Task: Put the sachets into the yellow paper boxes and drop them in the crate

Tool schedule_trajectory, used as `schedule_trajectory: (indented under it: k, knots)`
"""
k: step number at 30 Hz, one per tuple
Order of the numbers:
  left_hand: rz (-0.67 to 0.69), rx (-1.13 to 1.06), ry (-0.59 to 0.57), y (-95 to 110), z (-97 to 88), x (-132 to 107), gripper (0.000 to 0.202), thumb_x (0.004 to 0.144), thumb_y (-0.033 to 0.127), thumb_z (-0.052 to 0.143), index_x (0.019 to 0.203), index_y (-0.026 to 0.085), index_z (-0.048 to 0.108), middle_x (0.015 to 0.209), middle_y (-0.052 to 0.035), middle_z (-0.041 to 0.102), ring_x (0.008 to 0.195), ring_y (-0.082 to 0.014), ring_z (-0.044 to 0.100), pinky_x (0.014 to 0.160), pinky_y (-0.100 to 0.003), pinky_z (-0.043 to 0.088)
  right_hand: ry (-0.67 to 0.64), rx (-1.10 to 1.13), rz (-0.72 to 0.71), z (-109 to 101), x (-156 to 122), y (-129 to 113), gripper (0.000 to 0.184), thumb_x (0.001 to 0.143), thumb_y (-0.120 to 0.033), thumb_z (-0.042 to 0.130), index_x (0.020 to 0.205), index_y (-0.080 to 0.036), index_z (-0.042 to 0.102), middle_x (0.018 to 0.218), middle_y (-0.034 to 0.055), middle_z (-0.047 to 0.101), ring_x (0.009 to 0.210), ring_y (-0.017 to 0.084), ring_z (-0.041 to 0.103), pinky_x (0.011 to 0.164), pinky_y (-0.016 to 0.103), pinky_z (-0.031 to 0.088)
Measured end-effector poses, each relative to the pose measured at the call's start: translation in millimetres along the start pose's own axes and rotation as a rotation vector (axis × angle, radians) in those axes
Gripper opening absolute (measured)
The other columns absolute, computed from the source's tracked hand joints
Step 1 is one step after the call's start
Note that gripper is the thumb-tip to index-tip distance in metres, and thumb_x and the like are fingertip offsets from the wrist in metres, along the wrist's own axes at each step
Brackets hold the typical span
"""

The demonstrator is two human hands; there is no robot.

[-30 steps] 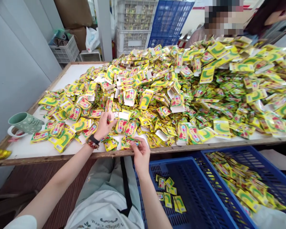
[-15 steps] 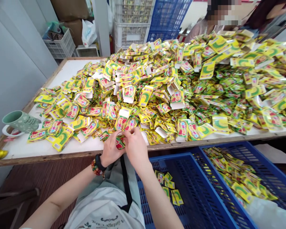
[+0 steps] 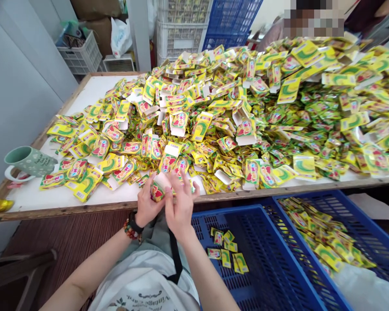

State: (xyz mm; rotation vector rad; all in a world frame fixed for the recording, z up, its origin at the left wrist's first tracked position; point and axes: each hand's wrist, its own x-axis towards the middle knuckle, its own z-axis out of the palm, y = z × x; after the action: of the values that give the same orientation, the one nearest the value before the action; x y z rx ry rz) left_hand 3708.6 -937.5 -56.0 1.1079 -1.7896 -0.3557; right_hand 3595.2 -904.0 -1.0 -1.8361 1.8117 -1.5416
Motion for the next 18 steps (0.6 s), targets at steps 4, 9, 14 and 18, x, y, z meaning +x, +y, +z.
schedule_trajectory:
  k: [4, 9, 14, 18]
  knots:
    - [0.083, 0.011, -0.057, 3, -0.8, 2, 0.044, 0.081, 0.036, 0.065, 0.118, 0.020, 0.049, 0.106, -0.0085, 0.066, 0.095, -0.0224, 0.067, 0.079, -0.033, 0.055, -0.135, 0.512, 0.407, 4, 2, 13, 0.050, 0.084, -0.041, 0.059, 0.130, -0.021, 0.059, 0.126, 0.0095, 0.065, 0.121, 0.028, 0.057, 0.098, 0.045, 0.047]
    - [0.015, 0.067, -0.200, 2, -3.3, 2, 0.052, 0.085, 0.034, 0.053, 0.130, 0.015, 0.038, 0.121, -0.0168, 0.061, 0.103, -0.0269, 0.065, 0.082, -0.039, 0.055, -0.234, 0.561, 0.373, 9, -4, 9, 0.032, 0.083, -0.039, 0.065, 0.108, -0.023, 0.074, 0.111, 0.0054, 0.072, 0.106, 0.025, 0.066, 0.098, 0.041, 0.050]
    - [0.037, 0.108, -0.213, -3, 2.9, -2, 0.057, 0.084, 0.036, 0.052, 0.133, 0.011, 0.036, 0.122, -0.0204, 0.060, 0.110, -0.0314, 0.063, 0.085, -0.043, 0.054, -0.111, 0.376, 0.406, 16, -2, 8, 0.033, 0.082, -0.039, 0.064, 0.107, -0.020, 0.074, 0.101, 0.0053, 0.074, 0.080, 0.022, 0.071, 0.079, 0.037, 0.057]
    - [0.053, 0.150, -0.191, -6, 6.3, -3, 0.063, 0.083, 0.038, 0.054, 0.137, 0.014, 0.032, 0.124, -0.0201, 0.059, 0.112, -0.0322, 0.062, 0.086, -0.043, 0.054, -0.159, 0.444, 0.450, 19, 4, 14, 0.031, 0.084, -0.038, 0.062, 0.108, -0.022, 0.073, 0.109, 0.0031, 0.072, 0.094, 0.023, 0.070, 0.091, 0.040, 0.054]
